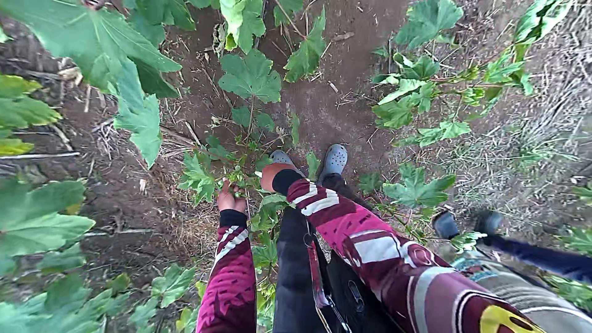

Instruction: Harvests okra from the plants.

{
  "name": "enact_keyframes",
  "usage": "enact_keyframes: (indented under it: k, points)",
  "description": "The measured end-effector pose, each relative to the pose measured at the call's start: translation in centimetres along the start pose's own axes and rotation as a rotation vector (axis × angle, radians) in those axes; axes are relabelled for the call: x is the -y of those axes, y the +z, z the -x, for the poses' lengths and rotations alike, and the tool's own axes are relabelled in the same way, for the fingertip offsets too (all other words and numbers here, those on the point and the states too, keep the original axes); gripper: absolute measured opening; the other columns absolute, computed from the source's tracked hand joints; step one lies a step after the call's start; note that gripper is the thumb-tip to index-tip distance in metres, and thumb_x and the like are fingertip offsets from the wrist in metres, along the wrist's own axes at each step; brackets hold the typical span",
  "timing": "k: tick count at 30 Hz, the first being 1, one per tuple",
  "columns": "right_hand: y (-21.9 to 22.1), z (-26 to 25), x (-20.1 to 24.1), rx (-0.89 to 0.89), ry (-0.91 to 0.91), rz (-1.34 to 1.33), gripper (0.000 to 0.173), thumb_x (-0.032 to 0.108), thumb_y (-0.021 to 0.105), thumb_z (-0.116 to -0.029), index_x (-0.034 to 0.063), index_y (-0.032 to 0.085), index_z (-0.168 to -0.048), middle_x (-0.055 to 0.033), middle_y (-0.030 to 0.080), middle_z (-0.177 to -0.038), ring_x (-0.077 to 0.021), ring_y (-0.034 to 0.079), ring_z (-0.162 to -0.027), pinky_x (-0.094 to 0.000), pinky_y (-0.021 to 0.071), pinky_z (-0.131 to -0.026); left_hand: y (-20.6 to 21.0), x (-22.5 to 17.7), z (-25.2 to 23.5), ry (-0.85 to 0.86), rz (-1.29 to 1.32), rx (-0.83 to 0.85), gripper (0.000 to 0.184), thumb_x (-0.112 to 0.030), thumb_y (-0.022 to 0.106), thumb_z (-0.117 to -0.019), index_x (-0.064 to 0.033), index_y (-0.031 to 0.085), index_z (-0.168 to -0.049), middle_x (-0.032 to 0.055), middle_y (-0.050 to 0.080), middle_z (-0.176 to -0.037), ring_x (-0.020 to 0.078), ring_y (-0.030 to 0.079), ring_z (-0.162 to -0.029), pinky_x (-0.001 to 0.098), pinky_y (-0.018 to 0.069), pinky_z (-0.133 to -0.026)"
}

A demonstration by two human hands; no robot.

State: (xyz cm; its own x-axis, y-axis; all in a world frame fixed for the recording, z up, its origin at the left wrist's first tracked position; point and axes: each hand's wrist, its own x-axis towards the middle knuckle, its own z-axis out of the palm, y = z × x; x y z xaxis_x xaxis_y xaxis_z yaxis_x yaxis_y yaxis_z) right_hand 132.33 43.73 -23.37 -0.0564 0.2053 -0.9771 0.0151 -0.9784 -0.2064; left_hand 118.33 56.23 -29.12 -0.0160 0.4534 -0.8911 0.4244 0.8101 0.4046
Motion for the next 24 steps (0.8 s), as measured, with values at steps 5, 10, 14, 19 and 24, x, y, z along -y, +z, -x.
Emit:
enact_keyframes:
  k: [5, 10, 14, 19, 24]
  points:
    - [-0.8, -0.1, 1.2, 0.028, 0.008, 0.041, 0.032, 0.030, 0.062, -0.0980, 0.0025, 0.073, -0.110, -0.0197, 0.070, -0.120, -0.0380, 0.066, -0.116, -0.0682, 0.0510, -0.090, -0.1, 0.1, -0.2, -0.012, 0.005, 0.029, 0.020, -0.033, 0.047, -0.1086, -0.0169, 0.052, -0.098, -0.0016, 0.053, -0.072, 0.0090, 0.050, -0.052, 0.0238, 0.0479, -0.049]
    - [0.6, -0.6, 1.4, -0.107, -0.030, 0.012, 0.031, 0.033, 0.064, -0.0976, 0.0103, 0.072, -0.116, -0.0167, 0.072, -0.116, -0.0393, 0.068, -0.109, -0.0692, 0.0526, -0.083, -0.6, -0.3, -0.4, -0.005, -0.003, 0.026, 0.020, -0.033, 0.048, -0.1082, -0.0155, 0.053, -0.100, -0.0011, 0.055, -0.074, 0.0089, 0.052, -0.054, 0.0242, 0.0494, -0.050]
    - [0.6, 1.2, -0.9, -0.129, -0.060, -0.105, 0.043, 0.043, 0.054, -0.1037, 0.0073, 0.071, -0.121, -0.0197, 0.070, -0.122, -0.0402, 0.066, -0.116, -0.0686, 0.0507, -0.092, -0.9, -1.2, 1.7, 0.066, -0.030, 0.111, 0.030, -0.033, 0.038, -0.1114, -0.0128, 0.057, -0.100, -0.0018, 0.061, -0.075, 0.0076, 0.054, -0.053, 0.0230, 0.0495, -0.049]
    - [0.5, 5.0, -8.0, -0.033, -0.005, -0.236, 0.062, 0.053, 0.045, -0.1063, -0.0009, 0.064, -0.130, -0.0247, 0.064, -0.132, -0.0407, 0.060, -0.127, -0.0672, 0.0463, -0.103, -3.9, -4.3, 7.3, 0.121, 0.004, 0.228, 0.047, -0.042, 0.021, -0.1121, -0.0159, 0.059, -0.105, -0.0033, 0.066, -0.077, 0.0072, 0.060, -0.057, 0.0237, 0.0532, -0.052]
    - [1.0, 7.4, -16.0, -0.033, 0.101, -0.407, 0.064, 0.054, 0.050, -0.1039, -0.0029, 0.066, -0.128, -0.0263, 0.064, -0.132, -0.0408, 0.061, -0.125, -0.0646, 0.0472, -0.103, -6.1, -8.7, 10.8, 0.222, 0.127, 0.661, 0.040, -0.048, 0.046, -0.1058, -0.0208, 0.073, -0.095, -0.0040, 0.069, -0.076, 0.0086, 0.064, -0.060, 0.0259, 0.0556, -0.053]
